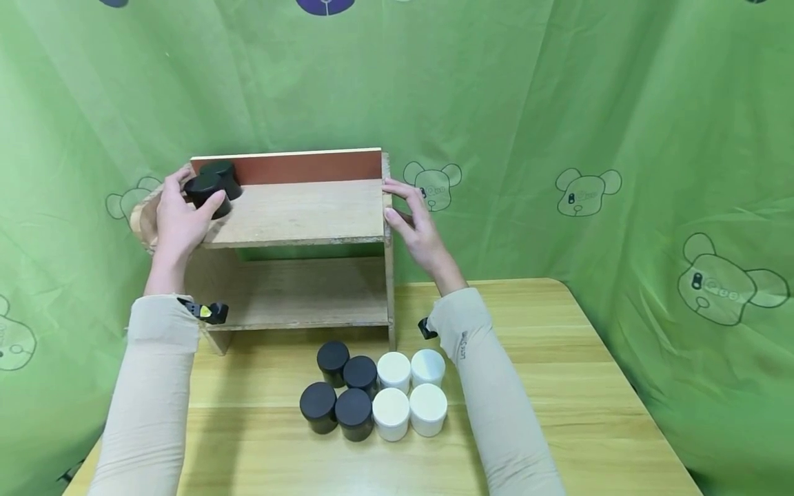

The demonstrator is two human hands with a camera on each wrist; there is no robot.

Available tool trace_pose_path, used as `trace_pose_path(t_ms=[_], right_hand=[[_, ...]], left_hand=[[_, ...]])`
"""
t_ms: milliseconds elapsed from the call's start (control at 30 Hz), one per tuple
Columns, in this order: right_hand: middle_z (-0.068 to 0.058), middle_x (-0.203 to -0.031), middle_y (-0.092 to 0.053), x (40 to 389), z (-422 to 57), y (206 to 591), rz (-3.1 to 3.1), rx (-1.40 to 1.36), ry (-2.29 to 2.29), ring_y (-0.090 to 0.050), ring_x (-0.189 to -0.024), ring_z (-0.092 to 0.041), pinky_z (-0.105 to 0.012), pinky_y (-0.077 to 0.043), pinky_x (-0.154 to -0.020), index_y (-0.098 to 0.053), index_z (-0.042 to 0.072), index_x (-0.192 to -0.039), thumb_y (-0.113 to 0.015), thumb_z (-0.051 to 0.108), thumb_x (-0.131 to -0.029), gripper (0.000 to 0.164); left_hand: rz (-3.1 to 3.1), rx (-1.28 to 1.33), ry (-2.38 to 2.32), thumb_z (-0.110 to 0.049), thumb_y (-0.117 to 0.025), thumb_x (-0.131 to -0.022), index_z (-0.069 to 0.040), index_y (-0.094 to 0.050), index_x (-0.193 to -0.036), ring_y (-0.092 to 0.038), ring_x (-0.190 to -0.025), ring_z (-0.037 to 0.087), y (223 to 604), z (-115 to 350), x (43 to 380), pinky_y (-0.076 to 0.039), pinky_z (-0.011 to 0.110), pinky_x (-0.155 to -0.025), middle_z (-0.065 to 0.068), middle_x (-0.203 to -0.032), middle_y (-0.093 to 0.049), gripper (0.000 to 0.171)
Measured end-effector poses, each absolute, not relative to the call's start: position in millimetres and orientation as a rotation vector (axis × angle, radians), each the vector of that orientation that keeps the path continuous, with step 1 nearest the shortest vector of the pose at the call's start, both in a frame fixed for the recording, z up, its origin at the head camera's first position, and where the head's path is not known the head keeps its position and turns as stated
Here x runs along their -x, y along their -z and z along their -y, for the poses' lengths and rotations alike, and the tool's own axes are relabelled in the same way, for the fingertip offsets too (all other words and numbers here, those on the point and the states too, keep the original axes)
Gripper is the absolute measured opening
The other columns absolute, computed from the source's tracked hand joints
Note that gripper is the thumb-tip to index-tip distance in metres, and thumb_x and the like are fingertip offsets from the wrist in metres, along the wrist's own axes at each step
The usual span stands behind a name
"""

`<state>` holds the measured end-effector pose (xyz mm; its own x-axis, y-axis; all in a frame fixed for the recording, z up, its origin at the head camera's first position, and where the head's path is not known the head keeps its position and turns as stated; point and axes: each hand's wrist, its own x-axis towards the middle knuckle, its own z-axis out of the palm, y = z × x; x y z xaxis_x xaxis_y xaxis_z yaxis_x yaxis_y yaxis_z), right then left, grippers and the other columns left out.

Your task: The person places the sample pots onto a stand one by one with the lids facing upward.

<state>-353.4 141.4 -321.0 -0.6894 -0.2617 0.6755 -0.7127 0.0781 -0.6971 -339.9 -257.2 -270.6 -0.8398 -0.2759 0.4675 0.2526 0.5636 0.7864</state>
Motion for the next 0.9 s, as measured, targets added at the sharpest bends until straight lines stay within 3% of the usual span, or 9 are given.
trace_pose_path(t_ms=[467,767,900], right_hand=[[-0.005,-0.163,-0.038,351.5,-141.5,321.9,2.005,-0.955,-1.643,-0.032,-0.152,-0.023,-0.062,-0.038,-0.118,-0.047,0.006,-0.147,-0.051,0.012,-0.105,0.042],[-0.005,-0.163,-0.038,353.9,-139.1,321.6,1.998,-0.970,-1.645,-0.032,-0.152,-0.022,-0.061,-0.038,-0.118,-0.048,0.006,-0.147,-0.051,0.011,-0.105,0.042],[-0.006,-0.163,-0.037,355.9,-138.9,321.8,1.999,-0.975,-1.644,-0.032,-0.152,-0.023,-0.061,-0.038,-0.118,-0.047,0.005,-0.147,-0.051,0.010,-0.105,0.043]], left_hand=[[2.314,-0.026,1.135,-0.030,-0.072,-0.096,-0.008,-0.029,-0.160,-0.034,-0.150,0.036,273.1,258.9,339.6,-0.024,0.047,-0.127,0.021,-0.162,-0.035,0.080],[2.304,-0.017,1.122,-0.030,-0.074,-0.095,-0.009,-0.028,-0.161,-0.030,-0.151,0.036,272.7,259.1,333.5,-0.026,0.052,-0.126,0.020,-0.163,-0.031,0.084],[2.272,0.005,1.100,-0.028,-0.076,-0.094,-0.011,-0.028,-0.161,-0.032,-0.150,0.033,274.9,259.1,331.0,-0.026,0.049,-0.127,0.017,-0.163,-0.032,0.084]])
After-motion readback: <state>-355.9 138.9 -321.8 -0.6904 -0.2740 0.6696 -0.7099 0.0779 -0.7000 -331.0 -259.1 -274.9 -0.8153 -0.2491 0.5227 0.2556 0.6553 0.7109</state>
